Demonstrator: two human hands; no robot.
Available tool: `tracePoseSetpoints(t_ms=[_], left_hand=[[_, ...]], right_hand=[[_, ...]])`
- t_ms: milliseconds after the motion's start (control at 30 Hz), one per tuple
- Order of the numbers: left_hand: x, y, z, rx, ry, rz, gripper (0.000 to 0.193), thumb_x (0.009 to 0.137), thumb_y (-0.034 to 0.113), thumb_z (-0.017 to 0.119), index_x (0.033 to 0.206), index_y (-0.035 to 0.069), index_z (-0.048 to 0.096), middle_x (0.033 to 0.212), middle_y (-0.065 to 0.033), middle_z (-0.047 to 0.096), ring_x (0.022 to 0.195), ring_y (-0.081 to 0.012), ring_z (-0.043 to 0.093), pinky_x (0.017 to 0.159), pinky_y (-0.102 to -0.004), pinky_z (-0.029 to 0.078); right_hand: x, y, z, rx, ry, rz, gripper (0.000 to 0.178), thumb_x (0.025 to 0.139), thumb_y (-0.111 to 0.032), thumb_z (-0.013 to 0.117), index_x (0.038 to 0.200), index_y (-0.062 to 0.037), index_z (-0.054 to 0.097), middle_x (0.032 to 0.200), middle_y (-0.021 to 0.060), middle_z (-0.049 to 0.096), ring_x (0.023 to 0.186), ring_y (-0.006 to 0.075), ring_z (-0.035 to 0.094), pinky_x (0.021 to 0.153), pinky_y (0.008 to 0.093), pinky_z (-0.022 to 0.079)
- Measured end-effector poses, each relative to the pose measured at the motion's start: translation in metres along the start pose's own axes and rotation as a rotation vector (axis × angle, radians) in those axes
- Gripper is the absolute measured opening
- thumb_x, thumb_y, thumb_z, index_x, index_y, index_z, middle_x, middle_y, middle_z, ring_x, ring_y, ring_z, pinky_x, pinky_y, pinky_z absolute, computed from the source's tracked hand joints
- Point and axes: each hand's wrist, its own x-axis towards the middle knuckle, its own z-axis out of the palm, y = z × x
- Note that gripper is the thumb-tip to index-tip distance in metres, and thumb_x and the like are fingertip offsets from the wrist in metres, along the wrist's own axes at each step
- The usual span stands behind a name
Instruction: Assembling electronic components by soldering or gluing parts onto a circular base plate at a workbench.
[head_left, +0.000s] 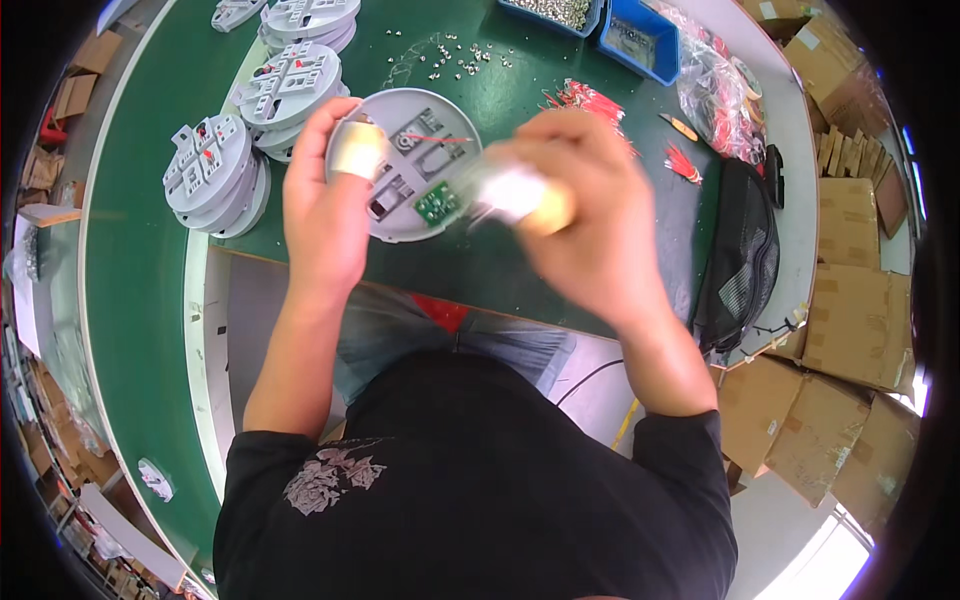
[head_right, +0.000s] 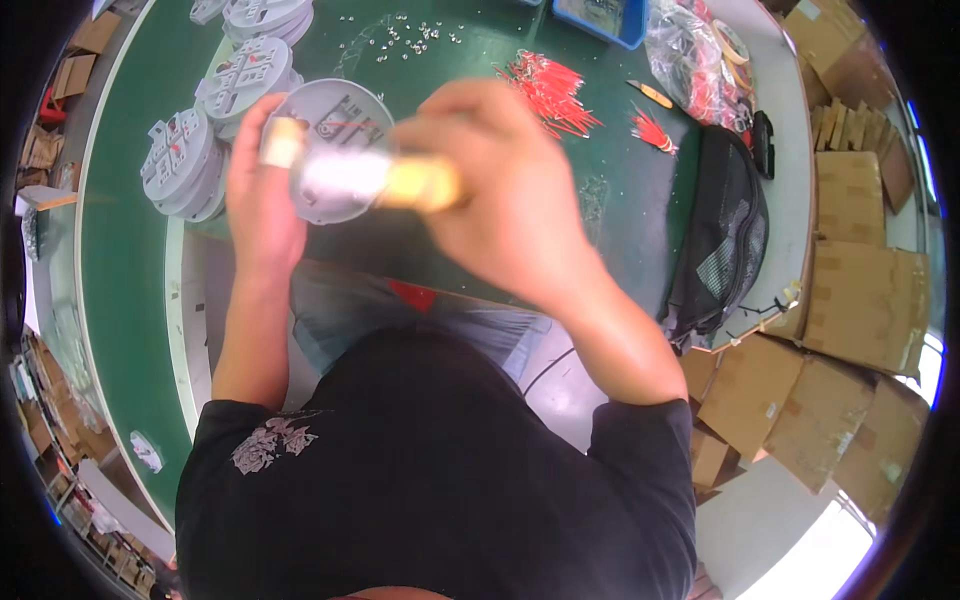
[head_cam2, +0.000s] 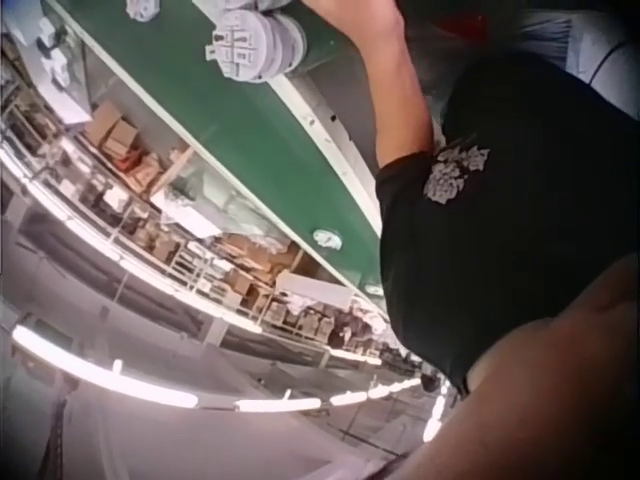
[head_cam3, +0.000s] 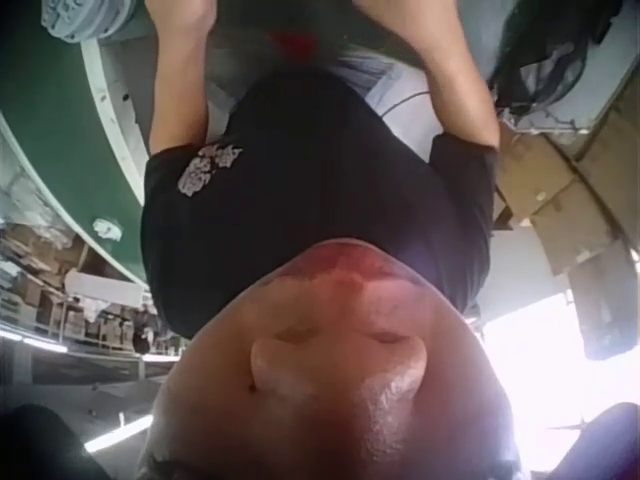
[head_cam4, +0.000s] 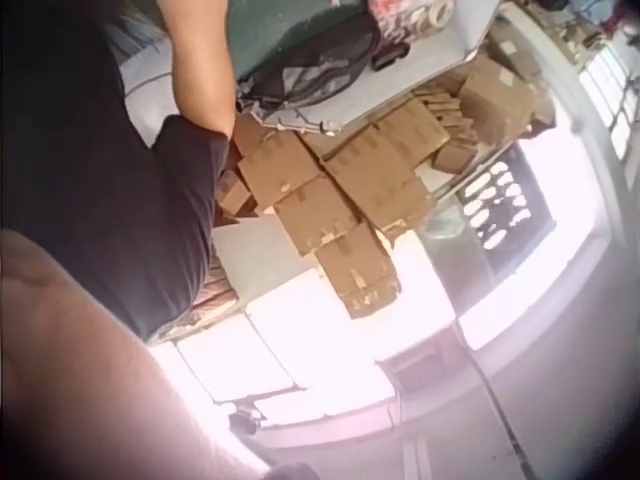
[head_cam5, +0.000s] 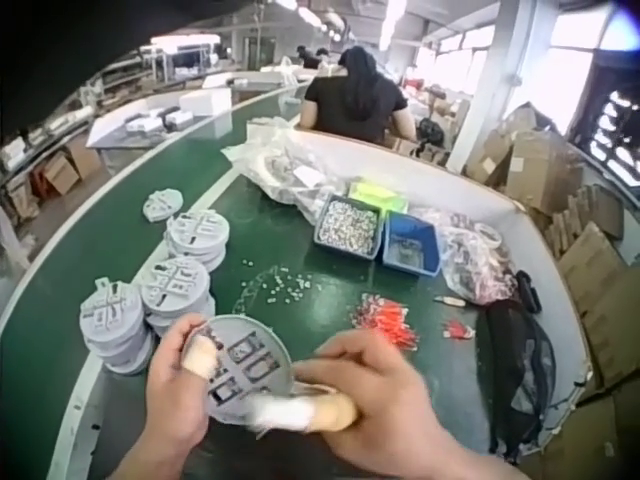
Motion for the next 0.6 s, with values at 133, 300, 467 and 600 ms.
tracePoseSetpoints(t_ms=[133,300,467,600], left_hand=[[0.000,-0.007,-0.004,-0.029,0.003,0.110,0.030,0.093,0.005,0.065,0.123,0.004,0.061,0.122,-0.0087,0.061,0.113,-0.0181,0.057,0.100,-0.0345,0.046],[-0.011,-0.023,0.031,0.762,-0.237,0.662,0.027,0.091,0.010,0.065,0.117,0.008,0.066,0.113,-0.0068,0.059,0.108,-0.0218,0.057,0.103,-0.0393,0.043],[-0.021,-0.060,0.032,1.164,-0.525,0.890,0.025,0.077,0.012,0.075,0.102,0.013,0.069,0.109,0.0000,0.059,0.111,-0.0209,0.054,0.108,-0.0460,0.037],[-0.020,-0.057,0.032,1.161,-0.640,0.776,0.024,0.075,0.014,0.077,0.098,0.013,0.069,0.106,0.0007,0.060,0.108,-0.0201,0.055,0.106,-0.0460,0.038]], right_hand=[[0.037,0.033,-0.033,0.617,0.549,0.254,0.016,0.092,-0.014,0.071,0.094,0.0009,0.068,0.076,0.0064,0.063,0.062,0.0143,0.060,0.053,0.0319,0.048],[0.085,0.100,-0.026,1.002,0.807,0.131,0.021,0.099,-0.016,0.063,0.116,-0.0054,0.054,0.086,0.0040,0.055,0.074,0.0148,0.050,0.068,0.0368,0.046],[0.109,0.143,-0.001,2.020,0.624,0.071,0.014,0.095,-0.015,0.068,0.096,-0.0082,0.056,0.072,0.0047,0.057,0.060,0.0198,0.059,0.057,0.0332,0.050],[0.120,0.132,0.019,0.932,0.939,0.329,0.013,0.103,-0.021,0.061,0.101,-0.0107,0.053,0.077,-0.0007,0.051,0.063,0.0105,0.052,0.057,0.0299,0.051]])
